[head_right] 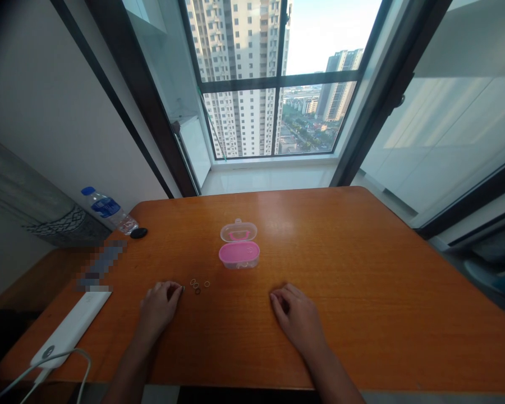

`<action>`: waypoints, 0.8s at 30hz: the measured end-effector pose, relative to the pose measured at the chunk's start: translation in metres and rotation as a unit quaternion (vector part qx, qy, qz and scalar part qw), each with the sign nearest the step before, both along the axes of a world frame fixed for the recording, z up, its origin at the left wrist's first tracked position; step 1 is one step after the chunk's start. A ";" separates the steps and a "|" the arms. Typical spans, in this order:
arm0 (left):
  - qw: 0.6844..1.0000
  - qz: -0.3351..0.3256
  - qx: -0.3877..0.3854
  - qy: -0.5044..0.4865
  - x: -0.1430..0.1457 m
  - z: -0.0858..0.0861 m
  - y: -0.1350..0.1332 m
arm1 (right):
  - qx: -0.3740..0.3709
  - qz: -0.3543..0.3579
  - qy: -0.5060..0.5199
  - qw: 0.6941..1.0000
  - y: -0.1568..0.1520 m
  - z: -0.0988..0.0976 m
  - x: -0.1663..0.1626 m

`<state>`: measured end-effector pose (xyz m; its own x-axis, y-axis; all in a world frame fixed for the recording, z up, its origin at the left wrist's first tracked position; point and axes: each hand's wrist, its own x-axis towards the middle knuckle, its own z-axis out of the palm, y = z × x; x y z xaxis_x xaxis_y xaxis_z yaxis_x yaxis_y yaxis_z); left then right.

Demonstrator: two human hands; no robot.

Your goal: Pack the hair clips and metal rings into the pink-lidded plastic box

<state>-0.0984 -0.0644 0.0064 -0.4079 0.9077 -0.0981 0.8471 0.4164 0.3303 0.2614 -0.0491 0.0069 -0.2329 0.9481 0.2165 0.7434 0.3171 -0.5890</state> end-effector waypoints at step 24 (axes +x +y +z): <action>0.996 -0.004 0.015 -0.089 -0.008 0.022 -0.001 | -0.002 0.010 0.002 1.000 0.000 0.002 0.001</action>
<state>-0.1064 -0.0655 0.0283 -0.3785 0.9147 -0.1413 0.7773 0.3971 0.4880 0.2620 -0.0487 0.0089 -0.2513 0.9442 0.2129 0.7344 0.3293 -0.5934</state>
